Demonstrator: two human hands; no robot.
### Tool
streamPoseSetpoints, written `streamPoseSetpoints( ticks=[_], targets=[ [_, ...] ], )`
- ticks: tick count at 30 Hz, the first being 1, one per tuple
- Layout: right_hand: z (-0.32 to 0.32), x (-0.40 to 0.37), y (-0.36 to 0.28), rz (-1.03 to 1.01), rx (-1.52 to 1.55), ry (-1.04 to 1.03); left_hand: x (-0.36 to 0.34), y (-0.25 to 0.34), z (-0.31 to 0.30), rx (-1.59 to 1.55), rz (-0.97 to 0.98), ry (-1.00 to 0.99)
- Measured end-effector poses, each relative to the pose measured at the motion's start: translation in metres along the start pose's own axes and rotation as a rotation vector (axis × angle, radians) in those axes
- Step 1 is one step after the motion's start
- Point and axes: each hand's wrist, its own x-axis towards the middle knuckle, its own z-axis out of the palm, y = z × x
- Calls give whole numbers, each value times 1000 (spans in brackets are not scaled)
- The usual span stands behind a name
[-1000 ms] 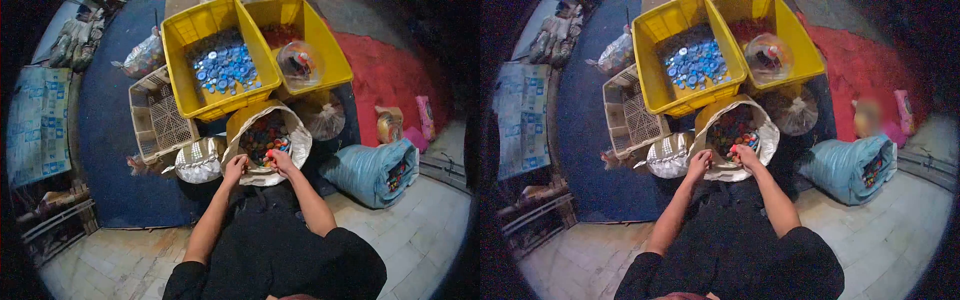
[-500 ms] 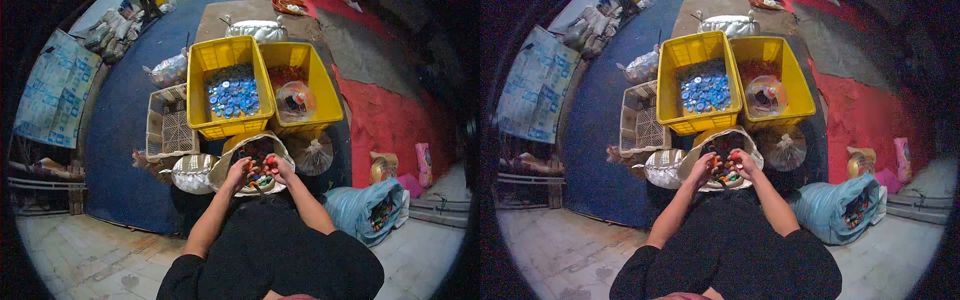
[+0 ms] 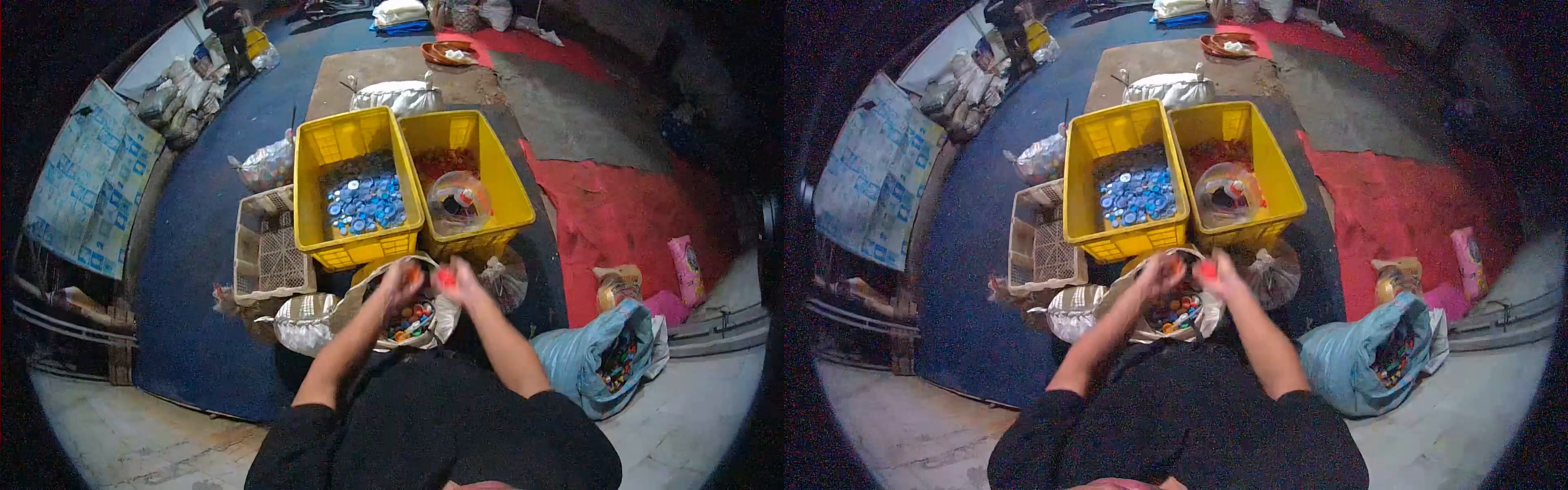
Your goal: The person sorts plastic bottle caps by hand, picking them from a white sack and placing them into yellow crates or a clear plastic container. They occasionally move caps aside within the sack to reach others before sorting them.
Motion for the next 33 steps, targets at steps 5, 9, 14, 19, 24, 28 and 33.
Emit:
streamPoseSetpoints(
  ticks=[5, 9, 14, 19, 24, 28, 33],
  targets=[
    [175, -55, -129, -373, -166, 9, 48, 125, 145, 16, 229, 190],
    [154, -47, -140, -583, -193, 53, 11, 132, 171, 144, 357, -48],
    [49, -50, -43, -221, -186, 208, -5, 52, 35, 403, 184, 84],
    [-30, -38, 51, 67, -240, 418, -39, -17, -94, 407, -102, 397],
    [-49, -10, 93, 108, -580, 392, -87, -30, -134, 415, -186, 472],
    [-52, 24, 120, 89, -725, 456, -124, -17, -137, 449, -108, 423],
    [-109, 85, 162, -253, -1442, 526, -133, -14, -173, 674, -129, 377]
  ],
)
